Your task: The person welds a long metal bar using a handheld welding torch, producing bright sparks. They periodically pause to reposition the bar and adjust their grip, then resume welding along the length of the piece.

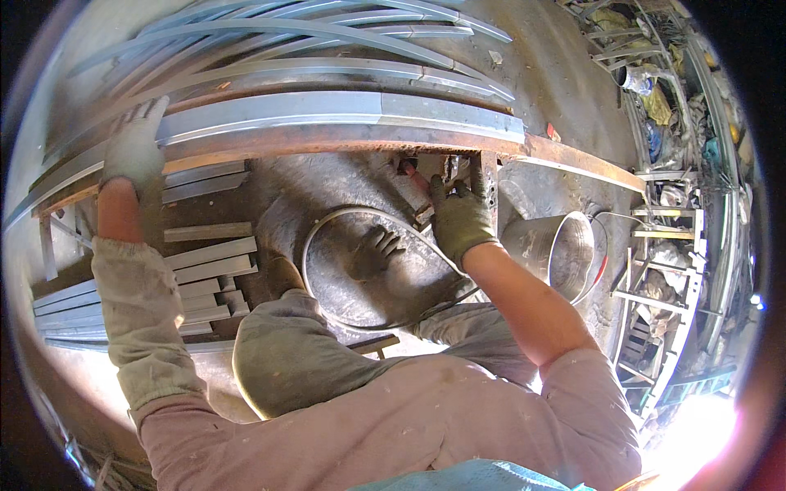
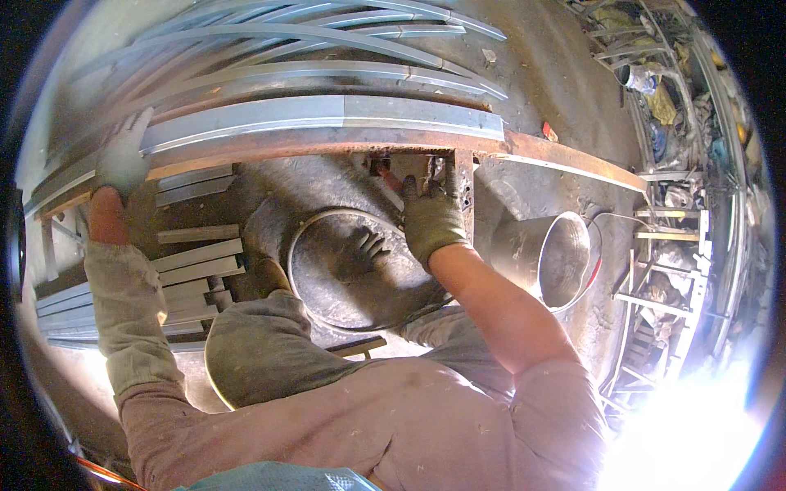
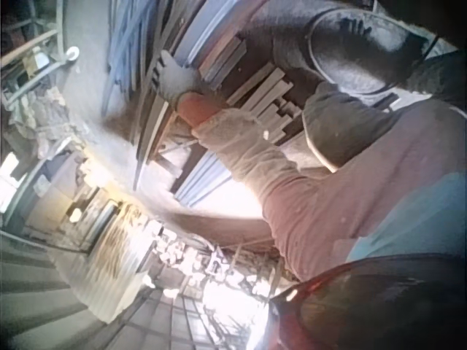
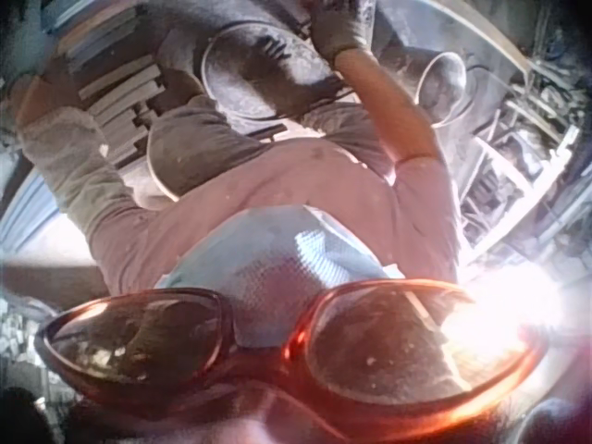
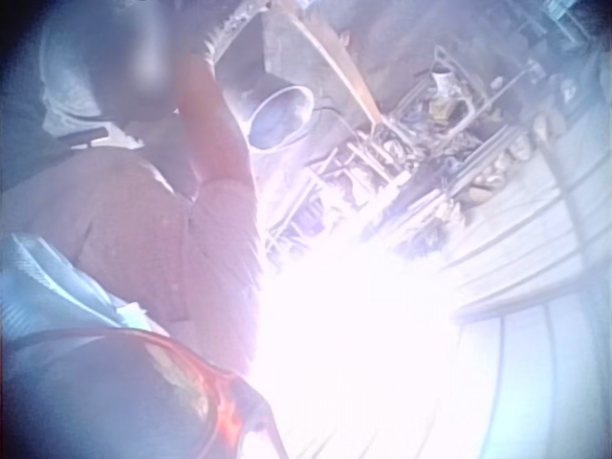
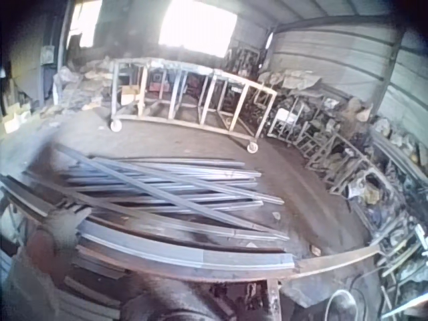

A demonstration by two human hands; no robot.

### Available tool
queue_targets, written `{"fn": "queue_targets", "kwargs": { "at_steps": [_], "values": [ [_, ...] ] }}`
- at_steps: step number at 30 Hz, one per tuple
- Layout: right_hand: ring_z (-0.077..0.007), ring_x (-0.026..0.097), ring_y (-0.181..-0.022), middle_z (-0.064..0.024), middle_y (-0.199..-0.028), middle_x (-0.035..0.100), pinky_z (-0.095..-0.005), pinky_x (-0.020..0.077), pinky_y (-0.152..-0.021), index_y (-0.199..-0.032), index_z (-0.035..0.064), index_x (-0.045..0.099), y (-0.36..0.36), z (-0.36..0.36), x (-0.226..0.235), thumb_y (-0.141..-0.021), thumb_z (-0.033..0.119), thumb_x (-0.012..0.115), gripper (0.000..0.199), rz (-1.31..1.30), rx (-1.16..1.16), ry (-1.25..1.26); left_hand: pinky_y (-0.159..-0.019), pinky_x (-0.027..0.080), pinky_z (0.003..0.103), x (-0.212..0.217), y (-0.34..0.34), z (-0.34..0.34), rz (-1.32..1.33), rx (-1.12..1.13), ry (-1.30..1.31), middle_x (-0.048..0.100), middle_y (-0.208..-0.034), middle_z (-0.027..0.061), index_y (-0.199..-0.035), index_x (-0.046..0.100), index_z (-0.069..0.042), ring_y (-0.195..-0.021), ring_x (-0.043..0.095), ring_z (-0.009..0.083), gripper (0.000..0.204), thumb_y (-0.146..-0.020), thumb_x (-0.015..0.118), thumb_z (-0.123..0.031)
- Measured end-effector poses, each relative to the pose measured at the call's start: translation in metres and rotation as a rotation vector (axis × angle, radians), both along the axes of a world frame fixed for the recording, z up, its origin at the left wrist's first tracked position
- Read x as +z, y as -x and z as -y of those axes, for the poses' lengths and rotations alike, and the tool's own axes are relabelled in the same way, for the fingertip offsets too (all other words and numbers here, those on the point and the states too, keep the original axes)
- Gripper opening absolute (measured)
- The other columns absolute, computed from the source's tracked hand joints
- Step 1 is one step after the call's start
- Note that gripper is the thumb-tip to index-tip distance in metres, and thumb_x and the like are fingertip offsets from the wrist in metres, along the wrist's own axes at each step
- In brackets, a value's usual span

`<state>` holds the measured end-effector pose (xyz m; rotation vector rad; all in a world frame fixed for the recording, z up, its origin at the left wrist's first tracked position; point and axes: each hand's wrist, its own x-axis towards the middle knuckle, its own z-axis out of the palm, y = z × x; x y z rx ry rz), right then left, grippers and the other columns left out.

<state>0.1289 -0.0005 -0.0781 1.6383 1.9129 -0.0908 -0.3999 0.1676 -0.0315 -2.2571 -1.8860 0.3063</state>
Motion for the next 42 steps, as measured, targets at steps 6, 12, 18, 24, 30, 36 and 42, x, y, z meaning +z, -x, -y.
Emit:
{"fn": "queue_targets", "kwargs": {
  "at_steps": [6, 12, 18, 24, 30, 36, 42],
  "values": [
    [-0.0476, 0.044, -0.168, -0.0330, -0.168, 0.059, -0.0642, 0.0003, -0.145, -0.154, 0.0026, 0.067, -0.021, 0.003, -0.019, -0.114, 0.024, 0.051, 0.048, 0.026, 0.246, -0.255, -0.126, 0.051, 0.048, -0.003, 0.011, -0.017, 0.181, 0.082, 0.123, 0.064, -0.165, 0.0201, -0.165, 0.061, -0.015, -0.152, 0.061, 0.0403, 0.076, -0.092, 0.070, 0.005],
    [-0.0490, 0.042, -0.168, -0.0313, -0.176, 0.050, -0.0658, 0.0061, -0.144, -0.170, 0.0065, 0.053, -0.028, 0.004, -0.029, -0.109, 0.026, 0.057, 0.064, -0.125, 0.251, -0.329, -0.123, 0.054, 0.050, 0.018, -0.016, -0.019, 0.147, 0.173, 0.191, 0.067, -0.162, 0.0176, -0.164, 0.062, -0.017, -0.148, 0.065, 0.0407, 0.076, -0.091, 0.074, 0.001],
    [-0.0479, 0.043, -0.167, -0.0248, -0.178, 0.051, -0.0656, 0.0198, -0.140, -0.184, 0.0309, 0.035, 0.002, 0.023, -0.004, -0.104, 0.015, 0.058, 0.085, -0.188, 0.252, -0.403, -0.122, 0.056, 0.049, 0.003, -0.010, -0.020, 0.106, 0.147, 0.150, 0.066, -0.165, 0.0157, -0.164, 0.061, -0.018, -0.147, 0.066, 0.0397, 0.077, -0.090, 0.079, -0.002],
    [-0.0438, 0.070, -0.140, -0.0244, -0.150, 0.073, -0.0560, 0.0546, -0.117, -0.183, 0.0352, 0.036, 0.010, 0.063, 0.112, -0.097, 0.011, 0.062, 0.093, -0.301, 0.016, -0.118, -0.118, 0.057, 0.051, -0.014, 0.012, -0.025, 0.061, 0.046, 0.053, 0.068, -0.160, 0.0209, -0.165, 0.061, -0.016, -0.140, 0.070, 0.0432, 0.076, -0.091, 0.082, -0.011],
    [-0.0206, 0.078, -0.118, -0.0087, -0.126, 0.086, -0.0378, 0.0609, -0.104, -0.152, 0.0053, 0.072, -0.105, 0.125, 0.117, -0.090, 0.000, 0.080, 0.063, -1.251, -0.458, -0.123, -0.127, 0.050, 0.048, -0.015, -0.009, -0.019, 0.027, 0.083, 0.054, 0.060, -0.171, 0.0131, -0.168, 0.057, -0.018, -0.152, 0.062, 0.0379, 0.076, -0.095, 0.078, -0.010],
    [-0.0244, 0.078, -0.100, -0.0149, -0.123, 0.080, -0.0375, 0.0608, -0.096, -0.144, -0.0089, 0.069, -0.145, 0.097, 0.133, -0.101, 0.018, 0.071, 0.051, -1.985, -0.857, -0.236, -0.136, 0.037, 0.054, -0.024, -0.021, -0.006, -0.166, 0.138, -0.058, 0.052, -0.178, 0.0083, -0.178, 0.044, -0.022, -0.164, 0.049, 0.0341, 0.083, -0.100, 0.073, -0.023],
    [-0.0226, 0.077, -0.099, -0.0196, -0.135, 0.081, -0.0382, 0.0644, -0.088, -0.153, -0.0050, 0.062, -0.151, 0.101, 0.129, -0.111, 0.031, 0.068, 0.056, -1.930, -0.885, -0.229, -0.130, 0.045, 0.056, -0.026, 0.031, -0.005, -0.228, 0.145, -0.159, 0.062, -0.168, 0.0129, -0.170, 0.053, -0.018, -0.155, 0.059, 0.0362, 0.060, -0.110, 0.055, -0.021]
  ]
}}
